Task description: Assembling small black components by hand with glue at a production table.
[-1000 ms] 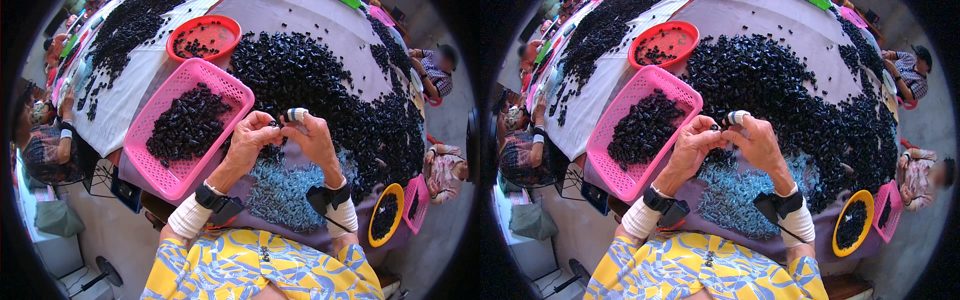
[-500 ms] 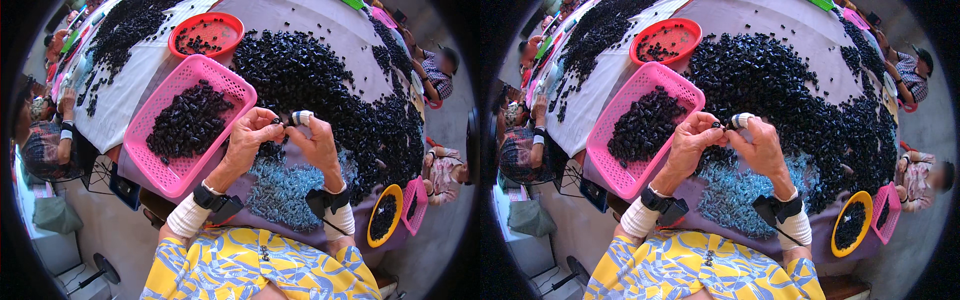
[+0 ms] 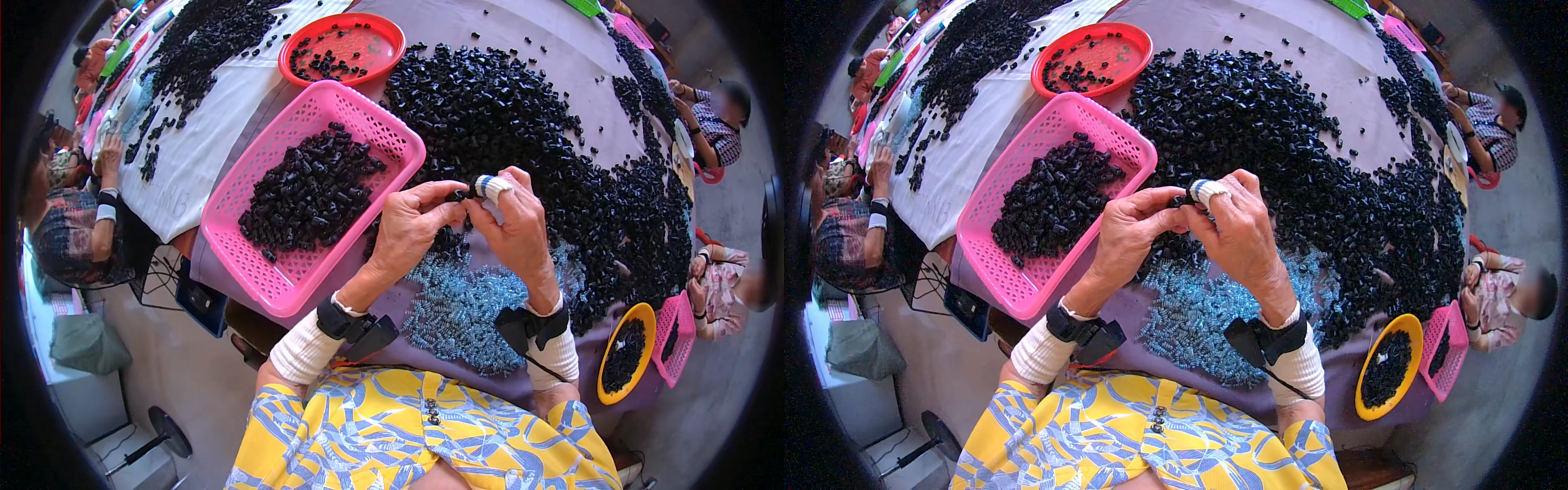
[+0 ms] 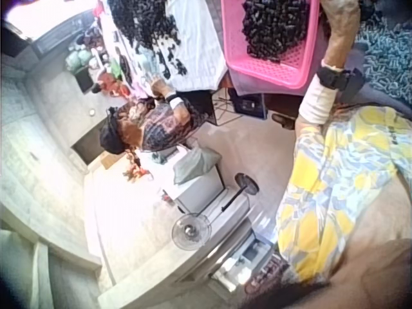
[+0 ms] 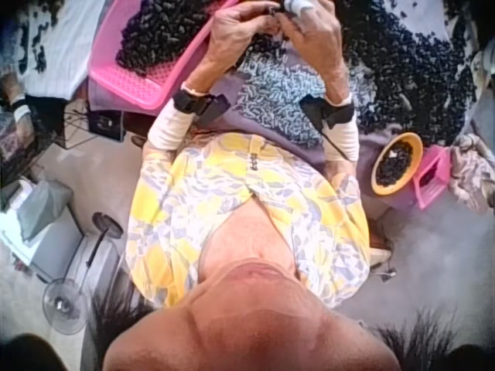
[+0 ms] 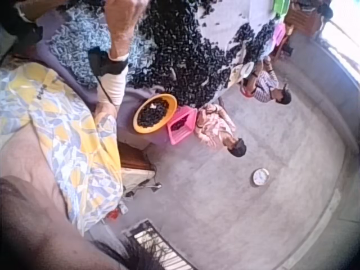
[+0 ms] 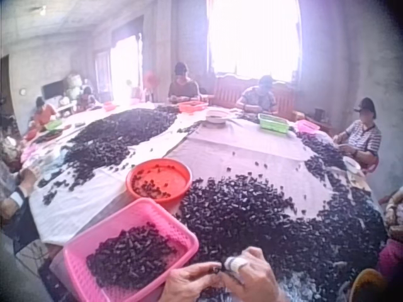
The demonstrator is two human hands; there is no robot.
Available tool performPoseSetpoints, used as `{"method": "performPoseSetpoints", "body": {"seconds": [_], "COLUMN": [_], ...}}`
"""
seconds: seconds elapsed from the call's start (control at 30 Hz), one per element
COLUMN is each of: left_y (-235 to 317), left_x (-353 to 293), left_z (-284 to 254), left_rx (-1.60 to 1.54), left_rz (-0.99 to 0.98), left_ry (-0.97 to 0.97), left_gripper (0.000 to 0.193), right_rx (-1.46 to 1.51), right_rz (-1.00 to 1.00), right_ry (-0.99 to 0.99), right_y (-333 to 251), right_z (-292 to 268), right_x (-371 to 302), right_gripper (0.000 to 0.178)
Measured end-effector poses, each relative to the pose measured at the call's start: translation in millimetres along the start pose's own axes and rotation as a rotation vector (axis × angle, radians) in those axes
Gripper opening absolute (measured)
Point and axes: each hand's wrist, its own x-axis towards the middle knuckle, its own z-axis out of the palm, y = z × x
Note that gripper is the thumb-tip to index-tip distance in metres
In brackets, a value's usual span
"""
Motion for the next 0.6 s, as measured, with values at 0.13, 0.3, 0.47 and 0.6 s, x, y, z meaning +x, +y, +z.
{"method": "performPoseSetpoints", "body": {"seconds": [0.13,0.3,0.47,0.6], "left_y": [1.1,5.8,1.5,-1.7], "left_x": [-0.4,-3.0,-3.1,-0.8], "left_z": [2.1,7.0,5.4,5.0], "left_rx": [0.035,0.142,0.186,0.211], "left_rz": [-0.001,0.083,0.134,0.095], "left_ry": [0.014,0.085,0.103,0.125], "left_gripper": [0.026,0.023,0.023,0.023], "right_rx": [-0.012,-0.001,-0.085,-0.165], "right_rz": [-0.011,-0.035,-0.021,-0.039], "right_ry": [-0.008,-0.08,-0.106,-0.115], "right_y": [0.4,0.0,-2.8,-4.1], "right_z": [0.4,-2.3,-1.7,-1.3], "right_x": [-0.6,-0.9,-1.9,-1.4], "right_gripper": [0.017,0.015,0.013,0.012]}}
